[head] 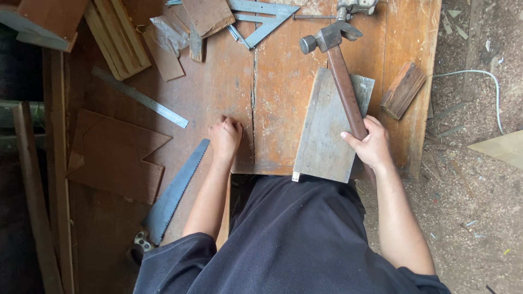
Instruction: The person aligns two wooden boards and uses a hammer to drive nails into them, securing the pieces together. The person repeatedly positions the boards, hammers nails, and adjusts the assembly on the workbench.
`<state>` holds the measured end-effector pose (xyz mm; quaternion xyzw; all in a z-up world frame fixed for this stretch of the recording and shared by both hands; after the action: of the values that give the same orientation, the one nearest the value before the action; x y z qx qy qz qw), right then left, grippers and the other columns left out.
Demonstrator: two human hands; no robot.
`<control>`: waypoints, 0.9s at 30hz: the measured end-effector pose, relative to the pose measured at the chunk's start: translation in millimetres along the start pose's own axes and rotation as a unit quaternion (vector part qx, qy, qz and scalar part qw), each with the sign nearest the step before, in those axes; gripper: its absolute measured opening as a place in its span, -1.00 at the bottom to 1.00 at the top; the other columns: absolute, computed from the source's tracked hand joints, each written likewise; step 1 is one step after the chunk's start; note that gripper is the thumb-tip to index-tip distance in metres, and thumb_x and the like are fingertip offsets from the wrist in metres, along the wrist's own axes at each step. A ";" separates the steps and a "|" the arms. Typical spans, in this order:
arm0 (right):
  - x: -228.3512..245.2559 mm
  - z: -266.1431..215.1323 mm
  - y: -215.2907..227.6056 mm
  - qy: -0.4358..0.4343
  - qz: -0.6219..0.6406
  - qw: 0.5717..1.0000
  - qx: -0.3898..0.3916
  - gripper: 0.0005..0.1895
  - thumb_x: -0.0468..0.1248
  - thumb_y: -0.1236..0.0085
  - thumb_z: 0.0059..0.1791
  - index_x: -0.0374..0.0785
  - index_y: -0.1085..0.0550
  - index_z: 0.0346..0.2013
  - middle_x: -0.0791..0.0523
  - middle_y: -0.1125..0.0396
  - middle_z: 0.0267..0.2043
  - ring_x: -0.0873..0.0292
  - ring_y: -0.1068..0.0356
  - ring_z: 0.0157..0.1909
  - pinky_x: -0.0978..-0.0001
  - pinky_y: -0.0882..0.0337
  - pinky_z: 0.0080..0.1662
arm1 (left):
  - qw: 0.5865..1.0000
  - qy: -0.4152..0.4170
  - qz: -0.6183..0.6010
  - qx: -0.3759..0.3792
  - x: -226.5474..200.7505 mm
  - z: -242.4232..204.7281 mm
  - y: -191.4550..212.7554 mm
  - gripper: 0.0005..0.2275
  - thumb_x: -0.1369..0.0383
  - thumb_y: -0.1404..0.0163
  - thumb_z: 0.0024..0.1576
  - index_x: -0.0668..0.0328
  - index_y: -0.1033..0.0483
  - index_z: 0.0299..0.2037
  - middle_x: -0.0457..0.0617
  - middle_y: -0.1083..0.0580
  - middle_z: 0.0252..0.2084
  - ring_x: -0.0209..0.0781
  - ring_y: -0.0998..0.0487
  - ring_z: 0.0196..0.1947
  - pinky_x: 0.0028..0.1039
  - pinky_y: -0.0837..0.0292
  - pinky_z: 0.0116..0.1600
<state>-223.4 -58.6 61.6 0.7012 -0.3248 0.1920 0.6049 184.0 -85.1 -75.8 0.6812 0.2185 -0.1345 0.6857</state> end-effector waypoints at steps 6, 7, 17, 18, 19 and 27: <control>5.3 -0.3 5.5 0.021 -0.024 0.999 0.008 -0.66 -0.26 -0.49 -0.14 -0.41 -0.50 -0.31 0.07 -0.32 -0.27 0.19 -0.37 -0.27 0.33 -0.36 -0.24 | 0.998 -0.035 -0.037 -0.027 -19.1 -12.0 7.7 -0.85 0.37 -0.11 0.15 0.33 -0.53 -0.25 0.20 -0.53 -0.25 0.09 -0.56 -0.27 -0.12 -0.41 -0.13; 2.3 1.6 7.7 0.008 -0.024 1.000 0.012 -0.66 -0.26 -0.48 -0.14 -0.41 -0.49 -0.31 0.07 -0.31 -0.26 0.19 -0.37 -0.30 0.33 -0.35 -0.28 | 0.994 -0.006 -0.107 -0.003 -22.9 -15.6 5.7 -0.86 0.37 -0.11 0.19 0.33 -0.52 -0.23 0.17 -0.54 -0.27 0.02 -0.56 -0.28 -0.19 -0.45 -0.12; -14.2 -0.5 6.1 0.023 0.032 0.999 0.034 -0.69 -0.29 -0.44 -0.11 -0.38 -0.50 -0.22 0.12 -0.30 -0.18 0.25 -0.35 -0.26 0.40 -0.37 -0.27 | 0.800 0.044 -0.554 0.227 -134.6 -84.1 2.1 -0.76 0.49 -0.22 0.10 0.28 -0.60 -0.02 -0.15 -0.61 -0.26 -0.49 -0.57 -0.28 -0.64 -0.48 -0.16; -9.9 2.2 9.1 0.046 0.050 0.997 0.028 -0.68 -0.30 -0.43 -0.11 -0.37 -0.51 -0.19 0.13 -0.31 -0.16 0.27 -0.37 -0.23 0.42 -0.39 -0.25 | 0.812 0.032 -0.532 0.238 -141.9 -82.6 4.5 -0.78 0.48 -0.23 0.11 0.27 -0.63 -0.04 -0.14 -0.63 -0.26 -0.47 -0.56 -0.30 -0.62 -0.48 -0.17; -11.4 6.6 11.5 0.036 0.033 0.998 0.030 -0.68 -0.30 -0.44 -0.12 -0.38 -0.51 -0.20 0.13 -0.31 -0.18 0.26 -0.36 -0.25 0.41 -0.37 -0.26 | 0.823 0.020 -0.510 0.250 -149.0 -81.3 6.3 -0.80 0.46 -0.24 0.12 0.26 -0.66 -0.06 -0.13 -0.65 -0.25 -0.46 -0.55 -0.31 -0.60 -0.48 -0.18; -8.7 9.5 17.9 0.047 -0.029 0.998 0.031 -0.66 -0.28 -0.50 -0.13 -0.42 -0.51 -0.27 0.10 -0.30 -0.24 0.22 -0.35 -0.26 0.37 -0.35 -0.24 | 0.864 -0.050 -0.432 0.253 -175.4 -84.7 15.6 -0.84 0.39 -0.24 0.08 0.15 -0.71 -0.14 -0.10 -0.67 -0.22 -0.37 -0.68 -0.27 -0.54 -0.61 -0.16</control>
<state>-243.0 -66.9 66.9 0.7190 -0.2694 0.2174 0.6026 29.3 -20.3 24.5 0.6613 0.4143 -0.5017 0.3732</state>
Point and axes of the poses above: each hand's wrist, its own z-axis towards the middle knuckle, its own y-axis out of the back of the hand, x = y × z, the point moved 9 cm from there along z, towards the middle knuckle
